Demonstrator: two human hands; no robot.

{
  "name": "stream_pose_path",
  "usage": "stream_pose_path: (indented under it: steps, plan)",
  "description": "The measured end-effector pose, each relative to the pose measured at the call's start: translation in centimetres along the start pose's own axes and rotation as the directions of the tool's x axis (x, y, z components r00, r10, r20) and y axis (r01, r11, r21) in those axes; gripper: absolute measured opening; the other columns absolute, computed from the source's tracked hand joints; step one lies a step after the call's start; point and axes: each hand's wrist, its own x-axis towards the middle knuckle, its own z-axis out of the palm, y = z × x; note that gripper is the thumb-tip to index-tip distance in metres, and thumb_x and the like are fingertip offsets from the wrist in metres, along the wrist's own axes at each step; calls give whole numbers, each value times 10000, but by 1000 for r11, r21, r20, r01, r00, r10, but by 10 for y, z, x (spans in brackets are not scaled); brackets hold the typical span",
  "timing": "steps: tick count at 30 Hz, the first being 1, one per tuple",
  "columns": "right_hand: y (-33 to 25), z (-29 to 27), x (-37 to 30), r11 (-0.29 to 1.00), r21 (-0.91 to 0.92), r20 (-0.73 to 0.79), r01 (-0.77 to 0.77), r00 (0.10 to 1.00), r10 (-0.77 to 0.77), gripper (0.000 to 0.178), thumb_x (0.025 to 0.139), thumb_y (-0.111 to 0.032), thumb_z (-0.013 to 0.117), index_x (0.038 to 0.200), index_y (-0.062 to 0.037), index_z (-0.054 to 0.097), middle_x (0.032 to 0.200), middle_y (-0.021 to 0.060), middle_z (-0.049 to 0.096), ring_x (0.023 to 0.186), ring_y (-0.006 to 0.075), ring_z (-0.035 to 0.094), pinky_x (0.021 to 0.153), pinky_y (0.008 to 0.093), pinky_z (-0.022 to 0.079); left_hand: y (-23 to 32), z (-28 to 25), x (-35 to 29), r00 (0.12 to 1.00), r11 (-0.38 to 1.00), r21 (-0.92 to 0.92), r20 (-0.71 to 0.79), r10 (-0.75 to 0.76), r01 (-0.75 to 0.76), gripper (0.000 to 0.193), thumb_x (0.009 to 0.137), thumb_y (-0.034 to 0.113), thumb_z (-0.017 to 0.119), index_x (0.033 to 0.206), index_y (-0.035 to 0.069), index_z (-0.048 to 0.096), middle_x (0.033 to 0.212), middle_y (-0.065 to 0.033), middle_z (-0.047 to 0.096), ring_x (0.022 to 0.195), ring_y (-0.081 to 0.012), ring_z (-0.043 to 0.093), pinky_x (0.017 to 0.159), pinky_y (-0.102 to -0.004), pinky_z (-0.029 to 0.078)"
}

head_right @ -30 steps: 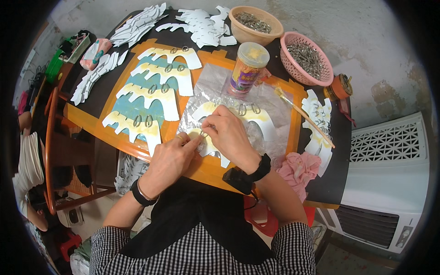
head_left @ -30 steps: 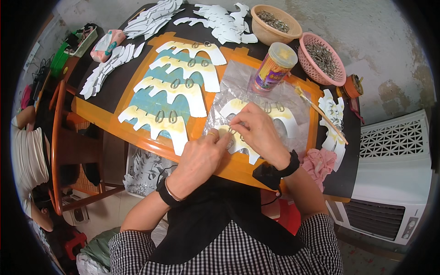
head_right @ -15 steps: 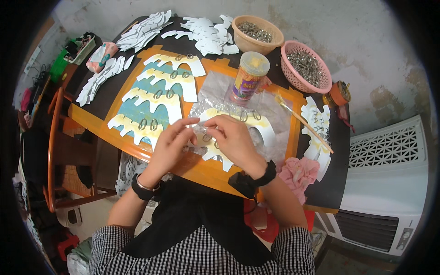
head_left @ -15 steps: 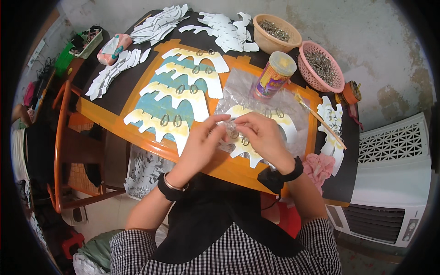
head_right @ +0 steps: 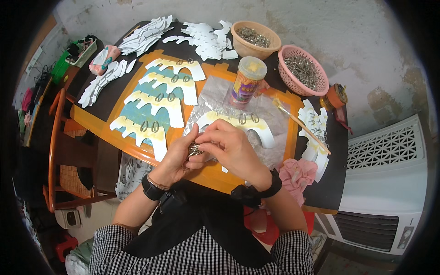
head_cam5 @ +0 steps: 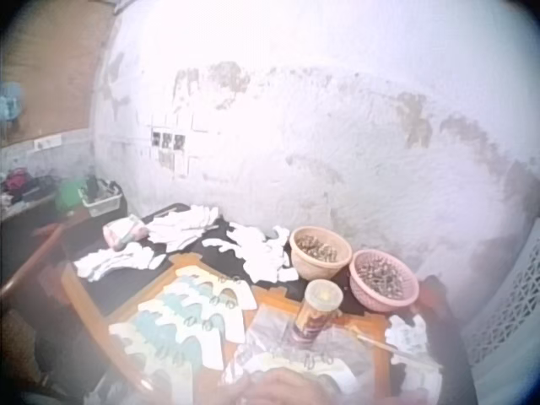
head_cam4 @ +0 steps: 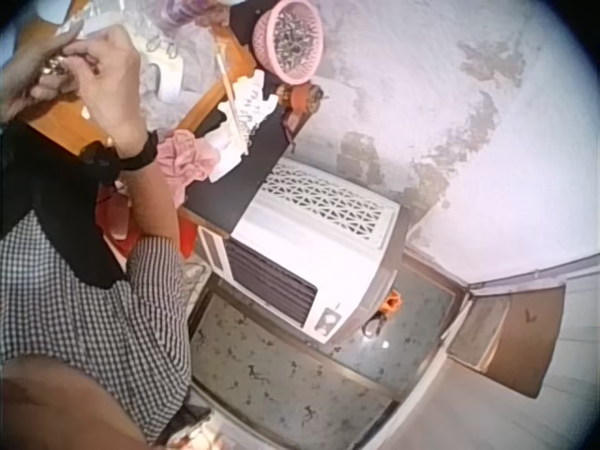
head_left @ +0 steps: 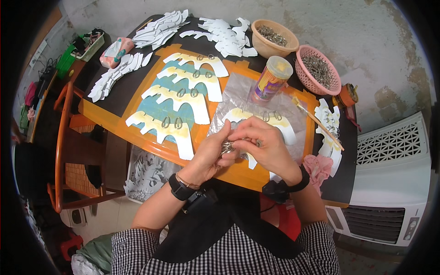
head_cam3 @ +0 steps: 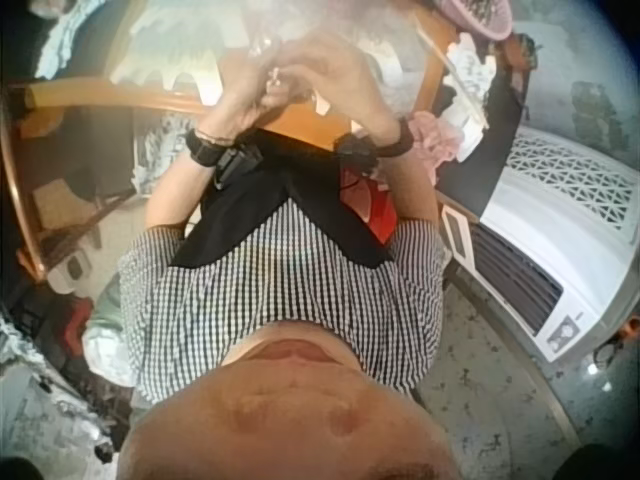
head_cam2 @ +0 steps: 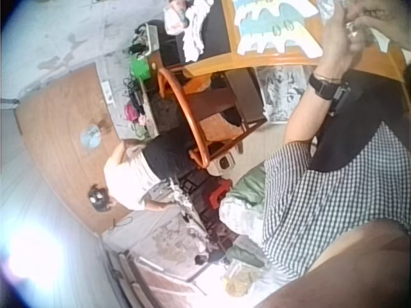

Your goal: Applying glue and attaching eyelet rings to shoe upper components at a manufacturing station.

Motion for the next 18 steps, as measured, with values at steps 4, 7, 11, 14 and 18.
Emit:
stream_pose_path:
  steps: [4,7,11,14,18]
  plan:
    - [4,-9,-1,996,93,118,0,993,-11,144,817,-20,686,957,7,707,938,62,612,785,167,622,682,270,482,-1,3,1,996,996,-25,9,-83,83,548,1033,572,332,959,72,544,724,27,492,494,-20,340,370,-167,212]
    - [3,-15,-1,998,69,195,15,980,-28,139,820,-17,680,955,7,702,942,60,612,812,163,621,704,264,481,-6,1,3,983,987,-81,132,-126,138,588,1028,596,304,947,66,546,722,21,490,488,-21,339,368,-165,211]
    - [3,-23,0,999,44,255,-15,967,3,119,831,1,670,947,16,693,946,58,615,831,148,618,716,263,486,-13,2,6,974,985,-117,201,-104,129,608,1037,573,307,995,17,551,728,-5,502,470,-25,328,364,-164,199]
    - [5,-33,0,923,339,239,-183,966,104,90,841,13,670,929,30,681,933,57,616,835,128,613,725,259,491,-12,5,3,988,995,-8,120,-100,102,576,1049,531,330,944,14,561,733,-9,506,469,-26,325,364,-166,197]
    - [15,-44,5,985,157,139,-65,989,43,83,862,8,660,941,31,665,886,53,624,769,101,604,701,250,497,-8,17,0,991,993,-59,101,-91,98,433,1062,358,419,925,-6,609,735,-7,526,477,-30,326,386,-165,217]
